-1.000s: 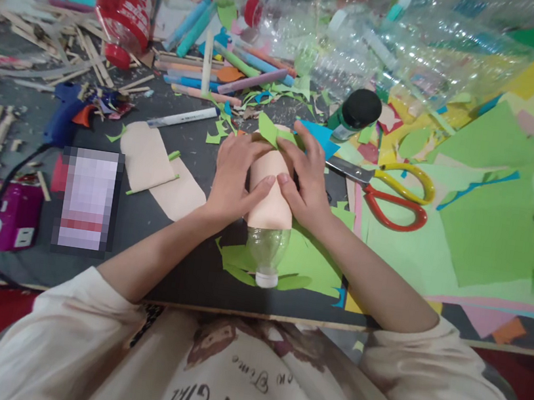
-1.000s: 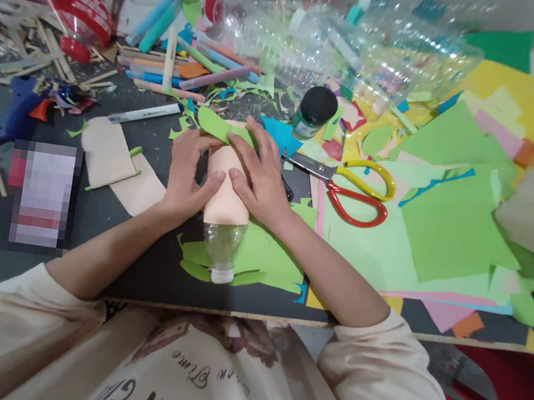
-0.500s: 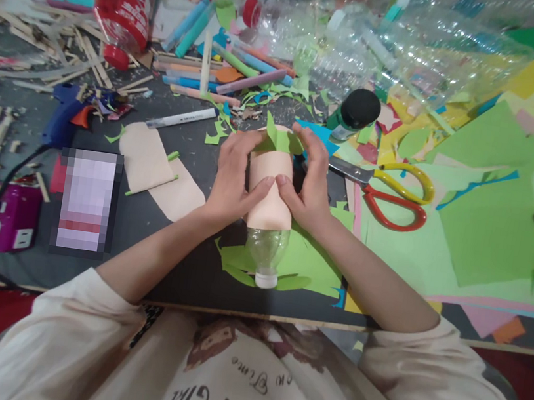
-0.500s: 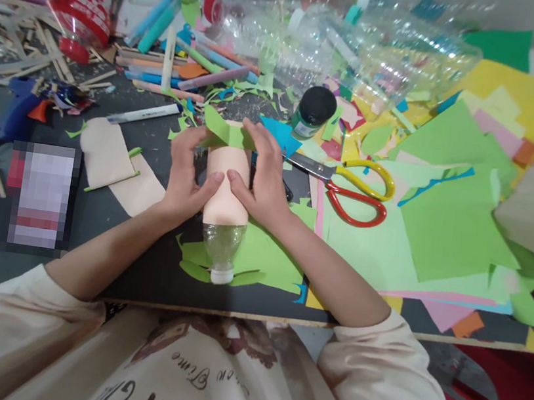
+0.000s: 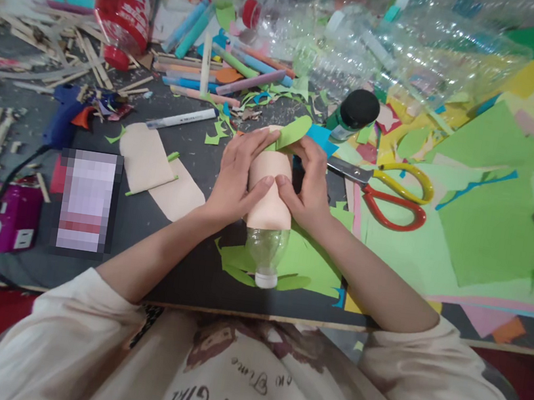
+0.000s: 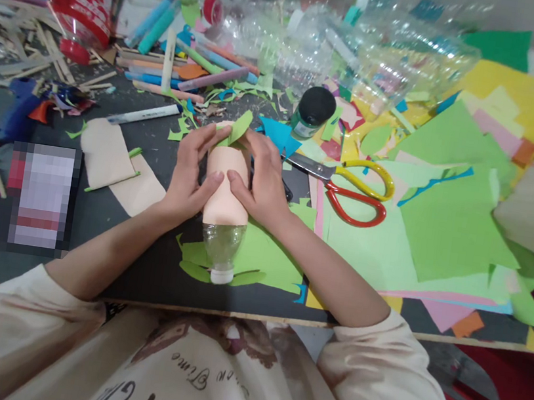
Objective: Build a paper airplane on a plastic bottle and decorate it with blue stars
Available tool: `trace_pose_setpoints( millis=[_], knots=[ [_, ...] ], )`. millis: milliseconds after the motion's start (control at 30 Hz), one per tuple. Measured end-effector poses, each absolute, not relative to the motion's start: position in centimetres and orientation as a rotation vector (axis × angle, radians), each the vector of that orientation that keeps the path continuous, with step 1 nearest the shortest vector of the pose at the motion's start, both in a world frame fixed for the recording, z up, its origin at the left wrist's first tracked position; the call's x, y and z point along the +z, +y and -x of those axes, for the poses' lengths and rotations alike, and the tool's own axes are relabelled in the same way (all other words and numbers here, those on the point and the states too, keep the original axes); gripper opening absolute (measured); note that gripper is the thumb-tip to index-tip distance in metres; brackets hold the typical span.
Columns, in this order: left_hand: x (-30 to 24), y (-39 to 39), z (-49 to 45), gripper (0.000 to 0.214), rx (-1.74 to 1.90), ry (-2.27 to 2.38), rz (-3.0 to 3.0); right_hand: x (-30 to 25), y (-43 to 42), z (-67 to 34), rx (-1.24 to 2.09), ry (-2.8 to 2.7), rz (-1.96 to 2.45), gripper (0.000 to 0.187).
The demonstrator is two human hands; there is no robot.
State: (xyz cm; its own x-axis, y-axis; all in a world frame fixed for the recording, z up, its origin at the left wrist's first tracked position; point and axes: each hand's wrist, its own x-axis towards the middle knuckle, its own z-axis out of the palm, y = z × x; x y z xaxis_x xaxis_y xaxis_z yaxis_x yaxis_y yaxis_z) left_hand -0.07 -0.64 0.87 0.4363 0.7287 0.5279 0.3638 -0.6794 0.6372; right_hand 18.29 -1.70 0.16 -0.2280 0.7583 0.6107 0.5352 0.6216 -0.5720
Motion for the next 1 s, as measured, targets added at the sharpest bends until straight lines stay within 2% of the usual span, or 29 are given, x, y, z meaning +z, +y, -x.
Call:
trace_pose_setpoints(
  millis=[1000],
  knots=[
    [1.0,-0.4,0.5,0.053,1.127,1.156,-2.420,1.1,-1.5,-18.5,0.200,-2.049,1.064,0.046]
  ],
)
